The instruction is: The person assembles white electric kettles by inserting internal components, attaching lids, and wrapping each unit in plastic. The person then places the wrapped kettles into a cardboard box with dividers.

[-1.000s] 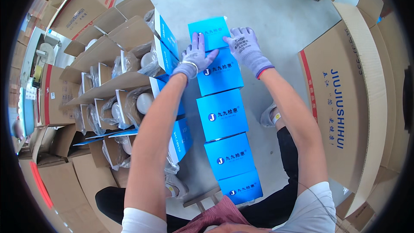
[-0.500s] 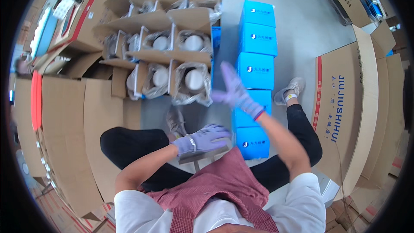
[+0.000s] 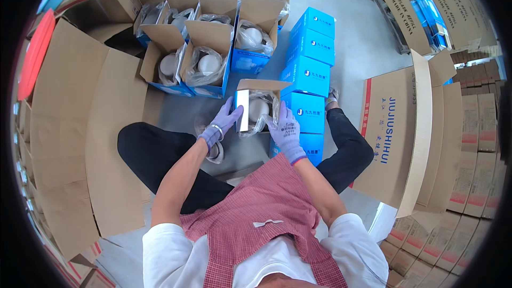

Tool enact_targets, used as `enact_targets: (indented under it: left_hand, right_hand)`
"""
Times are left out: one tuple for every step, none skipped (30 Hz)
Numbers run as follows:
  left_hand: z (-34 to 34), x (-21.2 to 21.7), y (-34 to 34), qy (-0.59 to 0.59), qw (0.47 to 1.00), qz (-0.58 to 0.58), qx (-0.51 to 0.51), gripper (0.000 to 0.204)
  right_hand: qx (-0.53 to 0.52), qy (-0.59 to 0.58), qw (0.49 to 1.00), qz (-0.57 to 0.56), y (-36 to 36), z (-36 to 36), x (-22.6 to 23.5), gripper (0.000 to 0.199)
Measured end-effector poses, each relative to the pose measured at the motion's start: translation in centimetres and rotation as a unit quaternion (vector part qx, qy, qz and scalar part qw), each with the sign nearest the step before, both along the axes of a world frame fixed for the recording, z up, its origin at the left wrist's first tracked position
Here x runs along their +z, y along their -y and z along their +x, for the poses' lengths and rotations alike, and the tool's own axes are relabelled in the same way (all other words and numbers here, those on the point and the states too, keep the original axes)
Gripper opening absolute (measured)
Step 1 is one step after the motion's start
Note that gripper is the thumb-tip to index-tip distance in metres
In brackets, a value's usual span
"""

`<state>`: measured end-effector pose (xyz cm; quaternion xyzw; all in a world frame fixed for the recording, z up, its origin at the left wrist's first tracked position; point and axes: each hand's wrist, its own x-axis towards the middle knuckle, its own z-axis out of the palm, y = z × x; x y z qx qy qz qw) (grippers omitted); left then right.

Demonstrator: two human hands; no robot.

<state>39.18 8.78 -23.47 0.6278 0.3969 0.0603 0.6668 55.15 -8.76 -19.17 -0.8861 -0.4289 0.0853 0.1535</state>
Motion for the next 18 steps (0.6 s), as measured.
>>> enact_targets:
  left_hand:
    - [0.4,0.0,-0.3,-0.065,0.994,0.076,-0.037,0.101]
    - [1.2,-0.1,-0.4,-0.098,0.989,0.103,-0.044,0.107]
    - [1.6,-0.3,-0.9,-0.126,0.981,0.136,-0.054,0.106]
    - [1.8,-0.5,-1.3,-0.154,0.972,0.169,-0.062,0.106]
    - [2.3,-0.4,-1.6,-0.181,0.96,0.201,-0.074,0.106]
    - [3.1,1.6,-1.8,-0.217,0.941,0.244,-0.086,0.109]
    - [3.7,3.2,-2.0,-0.18,0.939,0.288,-0.061,0.098]
    - [4.3,4.7,-2.7,0.008,0.947,0.322,-0.004,0.088]
    - [4.6,5.9,-2.9,0.192,0.919,0.339,0.052,0.078]
    - [3.9,9.3,-2.4,0.227,0.949,0.216,0.038,0.068]
    - [3.1,13.1,-1.8,0.261,0.961,0.089,0.023,0.058]
    - [2.4,14.8,-1.5,0.205,0.97,0.126,-0.031,0.05]
    - [2.5,14.0,-0.9,0.179,0.969,0.149,-0.081,0.05]
    - [1.7,13.3,-0.4,0.061,0.939,0.308,-0.14,0.056]
    - [1.1,12.8,0.4,-0.056,0.869,0.451,-0.196,0.061]
    - [0.5,10.0,1.2,-0.074,0.888,0.407,-0.2,0.075]
    - [0.4,8.3,2.1,-0.079,0.898,0.388,-0.191,0.076]
    - [0.3,7.4,3.2,-0.082,0.907,0.369,-0.185,0.077]
  right_hand:
    - [-0.005,0.002,1.0,0.025,-0.2,-0.9,2.2,0.08]
    - [0.06,0.019,0.996,0.06,-0.1,-1.0,3.0,0.084]
    - [0.144,0.018,0.989,0.0,-0.7,-1.4,4.5,0.085]
    - [0.229,0.017,0.971,-0.061,-1.7,-1.7,6.2,0.087]
    - [0.307,0.017,0.944,-0.12,-2.4,-1.9,7.2,0.089]
    - [0.345,0.093,0.923,-0.139,-2.3,-1.8,5.8,0.082]
    - [0.363,0.081,0.924,-0.091,-2.6,-0.8,3.3,0.076]
    - [0.381,0.07,0.921,-0.041,-3.5,0.6,0.5,0.069]
    - [0.399,0.055,0.915,0.007,-4.4,1.6,-1.3,0.063]
    - [0.233,-0.23,0.944,-0.046,-5.8,2.1,-0.4,0.05]
    - [0.041,-0.488,0.867,-0.093,-6.7,2.2,0.9,0.038]
    - [-0.011,-0.52,0.854,-0.004,-6.3,1.9,-0.1,0.027]
    - [-0.095,-0.701,0.694,0.136,-5.1,3.1,-4.1,0.03]
    - [-0.072,-0.76,0.611,0.207,-4.5,2.6,-3.0,0.036]
    - [-0.05,-0.806,0.522,0.276,-3.4,1.9,-0.6,0.043]
    - [-0.064,-0.791,0.546,0.267,-2.4,1.5,1.0,0.049]
    - [-0.08,-0.775,0.571,0.261,-1.6,1.4,2.1,0.055]
    - [-0.098,-0.756,0.595,0.256,-0.8,1.5,2.7,0.061]
